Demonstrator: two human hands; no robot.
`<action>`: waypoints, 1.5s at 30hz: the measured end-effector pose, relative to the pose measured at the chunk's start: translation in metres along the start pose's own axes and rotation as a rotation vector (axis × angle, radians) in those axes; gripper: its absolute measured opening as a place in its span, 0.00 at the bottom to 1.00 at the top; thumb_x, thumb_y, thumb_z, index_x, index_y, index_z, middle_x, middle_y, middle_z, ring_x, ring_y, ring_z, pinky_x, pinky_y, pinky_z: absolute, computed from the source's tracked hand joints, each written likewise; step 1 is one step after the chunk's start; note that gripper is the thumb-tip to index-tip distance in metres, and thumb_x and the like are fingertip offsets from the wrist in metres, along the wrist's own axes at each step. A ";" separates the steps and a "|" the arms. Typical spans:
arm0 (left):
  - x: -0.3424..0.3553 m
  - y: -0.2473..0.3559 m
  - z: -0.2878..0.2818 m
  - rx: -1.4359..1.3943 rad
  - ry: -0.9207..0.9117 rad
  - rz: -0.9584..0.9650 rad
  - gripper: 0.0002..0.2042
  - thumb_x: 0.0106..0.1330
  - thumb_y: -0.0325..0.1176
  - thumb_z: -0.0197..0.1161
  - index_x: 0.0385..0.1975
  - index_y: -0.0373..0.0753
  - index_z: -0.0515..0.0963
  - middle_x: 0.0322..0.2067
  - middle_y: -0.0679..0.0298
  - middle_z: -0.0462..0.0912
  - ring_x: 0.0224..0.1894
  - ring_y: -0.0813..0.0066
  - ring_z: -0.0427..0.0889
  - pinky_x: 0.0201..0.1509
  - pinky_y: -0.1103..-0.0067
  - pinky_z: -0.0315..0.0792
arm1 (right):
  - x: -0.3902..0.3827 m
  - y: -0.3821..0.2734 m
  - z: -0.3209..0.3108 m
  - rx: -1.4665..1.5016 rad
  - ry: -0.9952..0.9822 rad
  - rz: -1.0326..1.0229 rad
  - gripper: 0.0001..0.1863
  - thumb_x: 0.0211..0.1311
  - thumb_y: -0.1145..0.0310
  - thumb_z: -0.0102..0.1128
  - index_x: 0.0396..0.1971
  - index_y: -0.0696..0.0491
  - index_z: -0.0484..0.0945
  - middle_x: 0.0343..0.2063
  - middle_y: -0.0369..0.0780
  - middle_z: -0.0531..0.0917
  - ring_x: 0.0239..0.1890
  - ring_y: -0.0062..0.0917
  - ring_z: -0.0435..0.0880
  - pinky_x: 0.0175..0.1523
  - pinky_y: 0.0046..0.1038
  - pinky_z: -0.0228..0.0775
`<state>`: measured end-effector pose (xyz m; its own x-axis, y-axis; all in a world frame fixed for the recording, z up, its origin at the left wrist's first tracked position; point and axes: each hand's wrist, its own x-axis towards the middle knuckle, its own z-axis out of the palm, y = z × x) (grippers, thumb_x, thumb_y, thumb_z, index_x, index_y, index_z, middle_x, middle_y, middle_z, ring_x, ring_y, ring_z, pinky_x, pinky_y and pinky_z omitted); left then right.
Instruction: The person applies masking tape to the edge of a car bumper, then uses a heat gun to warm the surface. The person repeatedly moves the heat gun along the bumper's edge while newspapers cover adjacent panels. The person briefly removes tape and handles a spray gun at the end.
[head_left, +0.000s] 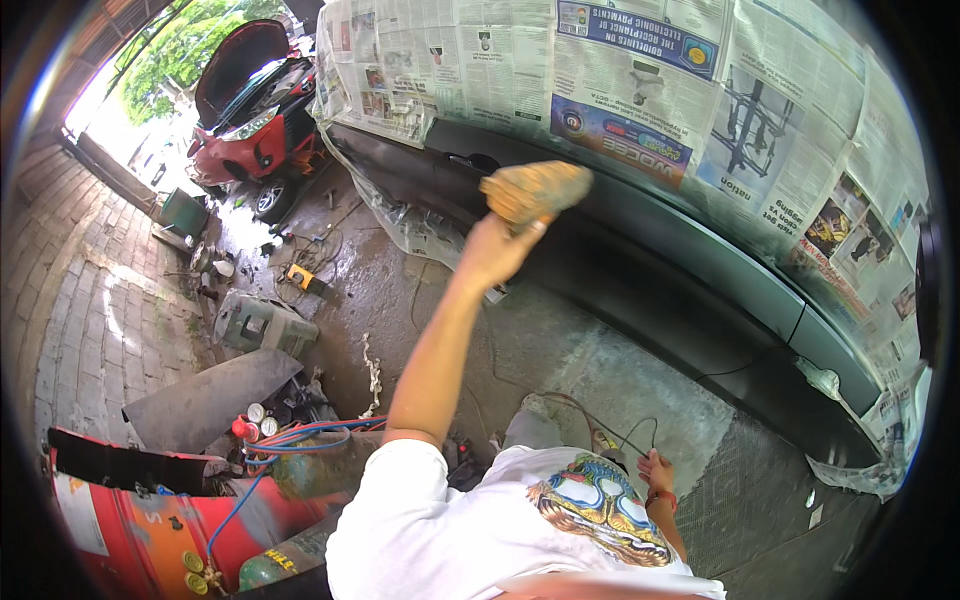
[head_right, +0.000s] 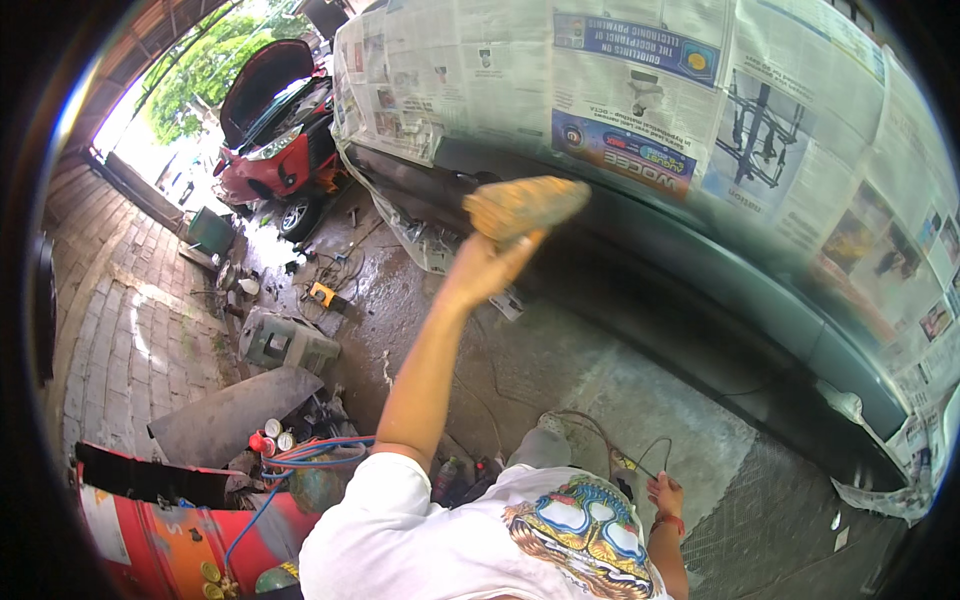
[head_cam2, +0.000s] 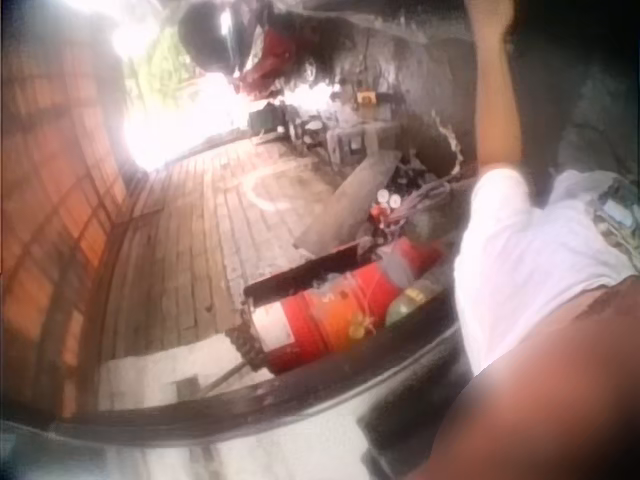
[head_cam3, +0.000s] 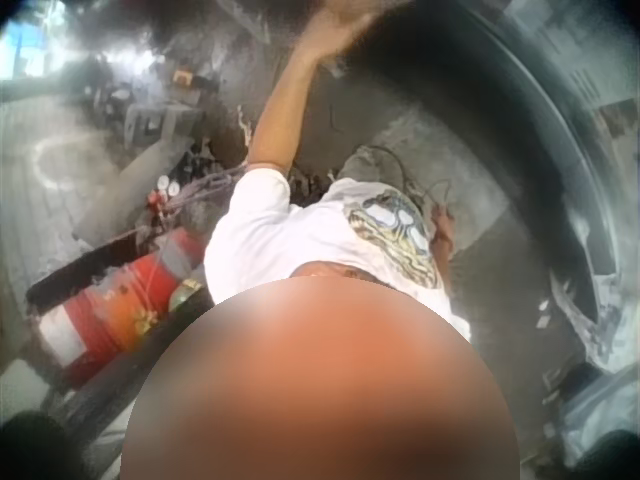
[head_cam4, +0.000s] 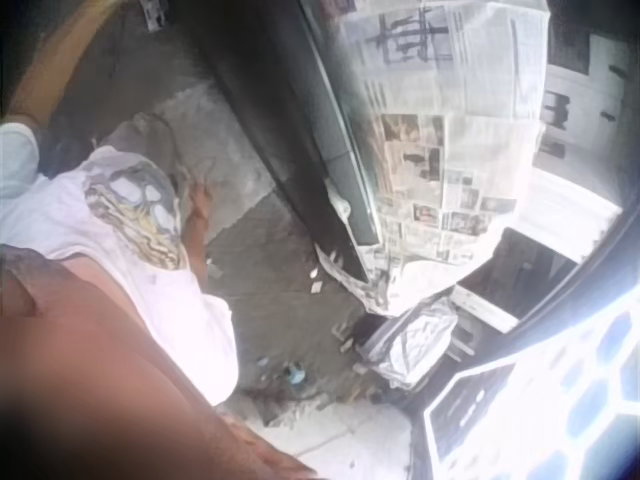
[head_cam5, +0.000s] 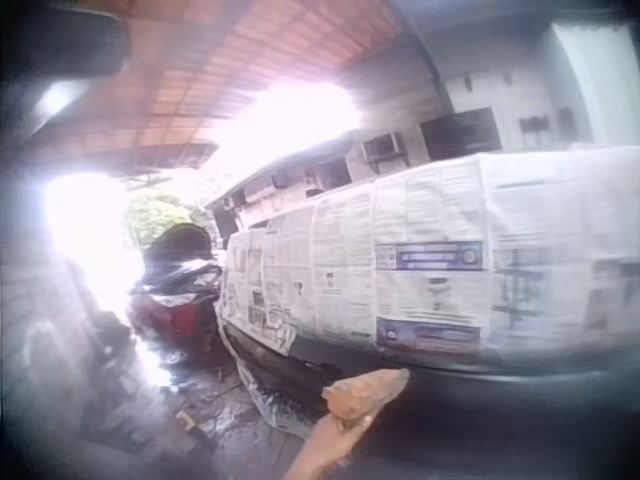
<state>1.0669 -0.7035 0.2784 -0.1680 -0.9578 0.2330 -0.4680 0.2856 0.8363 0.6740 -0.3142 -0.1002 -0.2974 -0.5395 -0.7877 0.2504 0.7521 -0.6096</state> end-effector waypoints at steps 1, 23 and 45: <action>-0.009 0.013 0.022 -0.003 -0.045 0.060 0.25 0.69 0.48 0.67 0.61 0.39 0.78 0.57 0.52 0.84 0.63 0.53 0.80 0.66 0.65 0.73 | 0.000 0.004 -0.010 -0.013 0.033 0.024 0.27 0.73 0.47 0.60 0.54 0.57 0.79 0.44 0.45 0.90 0.44 0.31 0.89 0.44 0.34 0.79; -0.071 0.135 0.190 -0.316 -0.640 0.082 0.24 0.71 0.47 0.64 0.62 0.43 0.78 0.56 0.58 0.84 0.60 0.65 0.81 0.65 0.69 0.72 | -0.007 0.063 -0.115 0.056 0.042 0.044 0.28 0.72 0.43 0.59 0.52 0.55 0.79 0.43 0.45 0.89 0.42 0.34 0.89 0.41 0.35 0.79; 0.058 -0.173 -0.171 -0.071 0.643 -0.245 0.19 0.71 0.41 0.67 0.55 0.35 0.80 0.44 0.58 0.88 0.40 0.68 0.85 0.49 0.71 0.76 | 0.017 -0.024 0.051 -0.098 -0.008 -0.007 0.27 0.72 0.46 0.61 0.53 0.56 0.80 0.41 0.43 0.90 0.39 0.28 0.90 0.39 0.30 0.78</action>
<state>1.2861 -0.8140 0.2322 0.4934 -0.8291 0.2631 -0.3649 0.0773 0.9278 0.7100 -0.3608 -0.1033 -0.2913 -0.5473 -0.7846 0.1570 0.7817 -0.6036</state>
